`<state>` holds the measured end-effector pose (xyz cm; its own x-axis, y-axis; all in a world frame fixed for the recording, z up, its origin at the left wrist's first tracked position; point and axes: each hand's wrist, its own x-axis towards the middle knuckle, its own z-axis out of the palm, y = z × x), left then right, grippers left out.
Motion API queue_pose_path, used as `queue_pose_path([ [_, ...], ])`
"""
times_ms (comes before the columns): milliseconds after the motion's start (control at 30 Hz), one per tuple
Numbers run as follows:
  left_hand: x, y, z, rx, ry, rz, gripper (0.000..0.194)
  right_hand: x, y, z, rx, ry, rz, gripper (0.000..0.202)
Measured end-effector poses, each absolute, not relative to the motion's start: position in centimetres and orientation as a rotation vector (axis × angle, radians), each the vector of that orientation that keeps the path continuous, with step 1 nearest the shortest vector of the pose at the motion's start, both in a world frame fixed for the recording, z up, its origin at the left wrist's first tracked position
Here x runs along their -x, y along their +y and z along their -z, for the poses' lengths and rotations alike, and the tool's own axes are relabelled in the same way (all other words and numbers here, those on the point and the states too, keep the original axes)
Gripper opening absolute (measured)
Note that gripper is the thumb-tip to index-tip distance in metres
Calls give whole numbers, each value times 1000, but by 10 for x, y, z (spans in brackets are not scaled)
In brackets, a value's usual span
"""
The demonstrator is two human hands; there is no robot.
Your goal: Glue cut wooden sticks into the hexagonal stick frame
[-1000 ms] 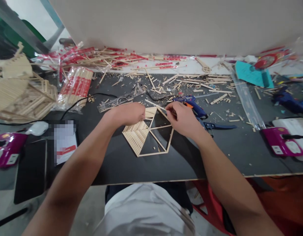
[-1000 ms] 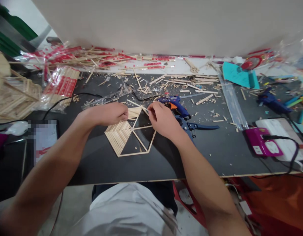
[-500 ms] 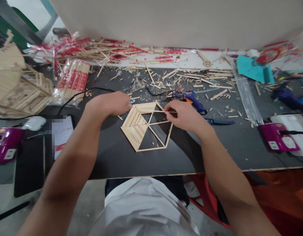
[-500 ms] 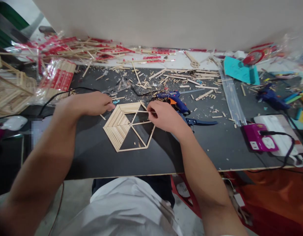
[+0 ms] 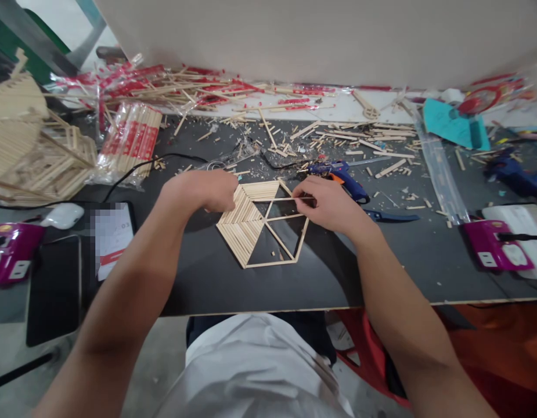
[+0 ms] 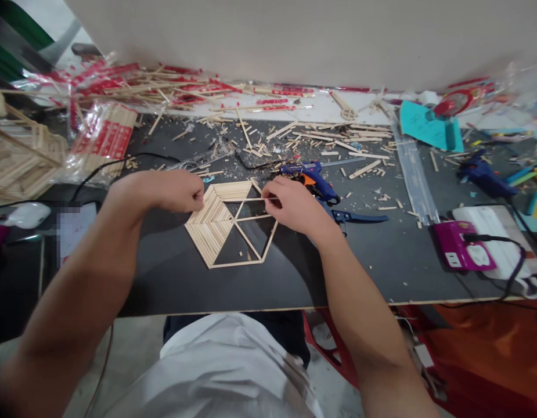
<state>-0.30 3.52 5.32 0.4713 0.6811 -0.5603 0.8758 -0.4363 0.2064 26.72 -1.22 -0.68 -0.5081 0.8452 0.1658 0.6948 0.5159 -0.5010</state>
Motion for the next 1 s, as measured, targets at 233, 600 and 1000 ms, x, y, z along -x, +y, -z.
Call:
queue_pose_path([
  [233,11,41,-70,-2186,1517,838,19,-267,-12,9,1270,-2369,-543,15],
  [600,6,48,-49,-2304,1392,686,45,-269,-11,6,1262,-2359,-593,15],
  [1000,2,49,-46,-2336,1394,652,35,-273,-11,11,1215,-2354,-628,17],
])
